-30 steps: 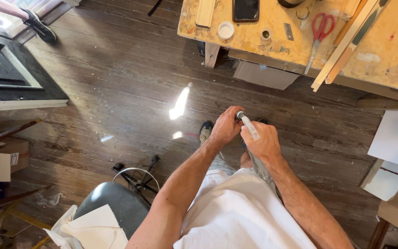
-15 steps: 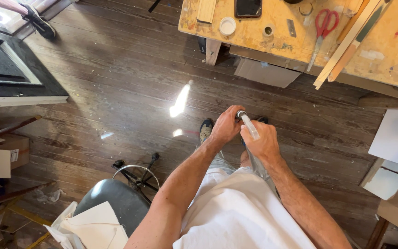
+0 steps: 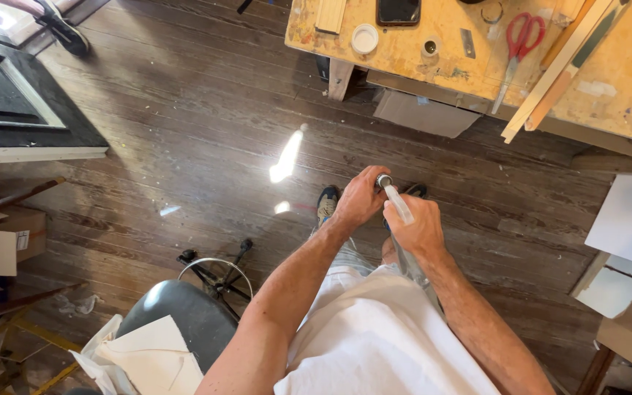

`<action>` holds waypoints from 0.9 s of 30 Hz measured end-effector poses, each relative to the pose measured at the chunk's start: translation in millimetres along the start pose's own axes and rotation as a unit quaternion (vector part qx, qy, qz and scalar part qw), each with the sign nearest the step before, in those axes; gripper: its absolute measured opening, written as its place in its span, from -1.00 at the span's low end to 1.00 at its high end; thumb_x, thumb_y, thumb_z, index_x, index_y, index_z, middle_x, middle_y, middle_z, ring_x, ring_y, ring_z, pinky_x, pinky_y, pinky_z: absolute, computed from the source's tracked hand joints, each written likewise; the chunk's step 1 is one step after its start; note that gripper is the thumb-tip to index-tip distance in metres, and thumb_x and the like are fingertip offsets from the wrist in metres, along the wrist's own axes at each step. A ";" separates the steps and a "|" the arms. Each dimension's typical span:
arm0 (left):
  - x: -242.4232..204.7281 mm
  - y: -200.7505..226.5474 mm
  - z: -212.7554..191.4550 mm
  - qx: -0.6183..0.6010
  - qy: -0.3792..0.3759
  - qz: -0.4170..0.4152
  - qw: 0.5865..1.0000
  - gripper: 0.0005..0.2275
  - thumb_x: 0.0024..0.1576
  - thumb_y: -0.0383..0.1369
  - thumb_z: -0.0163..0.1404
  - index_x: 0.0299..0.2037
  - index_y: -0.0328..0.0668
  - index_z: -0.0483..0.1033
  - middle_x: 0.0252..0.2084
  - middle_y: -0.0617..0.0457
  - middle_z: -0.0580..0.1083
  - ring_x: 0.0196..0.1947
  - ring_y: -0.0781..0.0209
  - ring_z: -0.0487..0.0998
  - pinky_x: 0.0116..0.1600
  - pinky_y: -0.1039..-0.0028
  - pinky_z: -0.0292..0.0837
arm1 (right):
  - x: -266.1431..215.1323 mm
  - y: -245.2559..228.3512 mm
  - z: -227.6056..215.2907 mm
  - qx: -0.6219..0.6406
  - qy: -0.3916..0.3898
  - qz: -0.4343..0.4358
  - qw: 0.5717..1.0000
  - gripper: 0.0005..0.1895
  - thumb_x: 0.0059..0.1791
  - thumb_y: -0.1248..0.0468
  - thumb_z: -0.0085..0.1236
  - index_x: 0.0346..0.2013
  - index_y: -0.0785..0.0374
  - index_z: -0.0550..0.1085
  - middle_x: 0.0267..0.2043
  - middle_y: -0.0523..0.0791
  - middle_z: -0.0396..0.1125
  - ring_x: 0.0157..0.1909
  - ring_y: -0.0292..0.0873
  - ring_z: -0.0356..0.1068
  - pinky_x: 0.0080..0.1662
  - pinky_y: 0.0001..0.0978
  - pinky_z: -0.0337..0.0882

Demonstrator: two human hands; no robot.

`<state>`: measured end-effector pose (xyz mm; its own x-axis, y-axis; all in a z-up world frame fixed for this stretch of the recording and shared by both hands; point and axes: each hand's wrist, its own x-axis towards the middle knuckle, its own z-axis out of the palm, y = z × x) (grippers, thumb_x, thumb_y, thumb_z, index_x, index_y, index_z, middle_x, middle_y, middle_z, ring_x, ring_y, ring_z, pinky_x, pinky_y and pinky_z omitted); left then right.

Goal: Paint small components using a rod as an applicator and white paint from a can

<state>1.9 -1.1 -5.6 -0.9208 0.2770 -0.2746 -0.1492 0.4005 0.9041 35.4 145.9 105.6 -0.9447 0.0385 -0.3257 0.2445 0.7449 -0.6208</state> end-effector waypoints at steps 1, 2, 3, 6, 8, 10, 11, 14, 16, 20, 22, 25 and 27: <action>1.0 -1.3 -0.5 -0.001 0.003 -0.004 1.000 -0.63 0.06 -0.38 0.10 0.10 0.09 0.44 0.00 -0.04 0.50 -0.04 -0.24 0.60 0.05 0.03 0.59 | -0.9 -2.9 -1.0 0.011 0.001 -0.001 1.000 -0.67 -0.08 -0.02 0.17 -0.54 0.14 0.47 -0.54 0.05 0.39 -0.32 0.23 0.47 -0.26 0.02 0.42; 2.0 -1.6 1.9 -0.004 0.004 -0.008 1.000 -0.64 0.07 -0.36 0.10 0.10 0.11 0.44 0.01 -0.03 0.51 -0.04 -0.24 0.60 0.06 0.03 0.59 | -3.0 -4.2 -3.9 0.020 0.002 -0.001 1.000 -0.68 -0.07 0.00 0.17 -0.53 0.16 0.47 -0.53 0.07 0.39 -0.31 0.24 0.47 -0.26 0.02 0.42; -0.1 0.5 0.5 -0.005 0.003 -0.008 1.000 -0.64 0.07 -0.36 0.10 0.10 0.11 0.44 0.01 -0.03 0.51 -0.04 -0.24 0.60 0.06 0.03 0.59 | -4.1 1.9 -0.4 0.019 0.003 0.000 1.000 -0.68 -0.07 0.00 0.17 -0.53 0.16 0.47 -0.53 0.07 0.39 -0.31 0.24 0.47 -0.26 0.02 0.42; -1.5 5.7 -5.4 -0.007 0.006 0.003 1.000 -0.65 0.09 -0.34 0.12 0.10 0.06 0.44 0.01 -0.05 0.50 -0.03 -0.27 0.59 0.03 0.00 0.58 | -5.6 8.1 4.0 -0.001 0.000 -0.010 1.000 -0.68 -0.10 -0.04 0.18 -0.55 0.11 0.48 -0.54 0.01 0.40 -0.32 0.19 0.48 -0.27 -0.02 0.44; 0.3 7.7 -6.5 -0.007 0.020 0.005 1.000 -0.67 0.10 -0.33 0.13 0.08 0.05 0.45 0.00 -0.04 0.51 -0.04 -0.25 0.60 0.02 0.02 0.59 | -9.3 -1.2 -2.3 0.003 0.006 -0.036 0.999 -0.70 -0.08 0.02 0.20 -0.53 0.16 0.47 -0.54 0.05 0.39 -0.34 0.20 0.48 -0.28 -0.03 0.47; 0.2 12.4 -9.0 -0.010 0.022 0.012 1.000 -0.68 0.11 -0.30 0.15 0.07 0.01 0.44 -0.01 -0.06 0.51 -0.04 -0.28 0.60 0.01 -0.02 0.58 | -10.2 8.7 -0.6 0.006 -0.001 -0.040 0.999 -0.71 -0.09 0.01 0.20 -0.52 0.15 0.48 -0.53 0.03 0.40 -0.35 0.19 0.48 -0.28 -0.04 0.46; 0.0 14.7 -10.5 -0.012 0.024 0.018 0.999 -0.68 0.12 -0.28 0.16 0.06 -0.02 0.44 -0.02 -0.09 0.51 -0.05 -0.31 0.59 0.00 -0.05 0.58 | -10.7 13.4 0.3 0.009 -0.008 -0.045 0.999 -0.72 -0.09 0.01 0.19 -0.52 0.13 0.50 -0.53 0.00 0.41 -0.36 0.18 0.48 -0.29 -0.05 0.45; 1.1 16.4 -14.8 0.003 0.027 0.021 0.999 -0.67 0.11 -0.25 0.18 0.07 0.01 0.45 0.00 -0.04 0.52 -0.01 -0.24 0.59 0.07 0.01 0.56 | -12.2 5.3 -4.2 0.043 0.001 -0.074 0.996 -0.74 -0.06 0.04 0.20 -0.44 0.15 0.52 -0.45 0.03 0.44 -0.32 0.17 0.50 -0.28 -0.05 0.47; -0.1 17.4 -18.6 0.003 0.029 0.030 0.999 -0.67 0.11 -0.23 0.19 0.06 0.00 0.46 -0.01 -0.04 0.52 0.00 -0.22 0.59 0.07 0.03 0.56 | -12.6 -7.7 -10.3 0.064 0.006 -0.091 0.994 -0.77 -0.04 0.05 0.20 -0.38 0.13 0.55 -0.36 0.00 0.48 -0.27 0.14 0.51 -0.25 -0.09 0.49; 3.7 9.2 -26.0 0.010 0.039 0.055 0.998 -0.67 0.13 -0.24 0.19 0.06 -0.07 0.47 -0.01 -0.10 0.53 0.03 -0.24 0.58 0.09 0.04 0.54 | -15.6 -27.7 -34.5 0.103 0.034 -0.128 0.986 -0.81 0.00 0.16 0.17 -0.18 0.15 0.61 -0.10 -0.04 0.51 -0.11 0.09 0.52 -0.12 -0.12 0.51; 3.9 3.8 -29.5 0.008 0.046 0.053 0.997 -0.67 0.13 -0.24 0.20 0.06 -0.09 0.48 -0.01 -0.11 0.52 0.04 -0.24 0.58 0.10 0.04 0.53 | -10.0 -39.0 -51.9 0.059 0.065 -0.115 0.990 -0.76 0.01 0.07 0.19 -0.18 0.13 0.61 -0.13 -0.08 0.50 -0.14 0.03 0.53 -0.13 -0.17 0.51; 1.2 -3.2 -36.4 0.006 0.064 0.039 0.997 -0.65 0.12 -0.25 0.23 0.06 -0.10 0.49 0.00 -0.09 0.53 0.05 -0.20 0.58 0.11 0.09 0.53 | 4.7 -47.9 -68.2 0.015 0.112 -0.108 0.988 -0.66 0.02 0.02 0.24 -0.14 0.23 0.58 -0.17 -0.01 0.45 -0.15 0.08 0.50 -0.15 -0.14 0.49; -1.1 -2.5 -41.4 0.005 0.070 0.031 0.997 -0.65 0.10 -0.26 0.24 0.07 -0.08 0.50 0.00 -0.06 0.54 0.06 -0.16 0.58 0.12 0.13 0.53 | 20.2 -51.3 -75.2 0.015 0.133 -0.114 0.984 -0.63 0.02 0.07 0.27 -0.10 0.33 0.56 -0.18 0.09 0.40 -0.14 0.18 0.48 -0.14 -0.05 0.48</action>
<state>-11.7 -38.5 6.0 -0.9697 0.1770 -0.1684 -0.0867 0.3950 0.9146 -12.7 158.5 184.5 -0.9985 0.0500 0.0203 0.0229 0.7344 -0.6783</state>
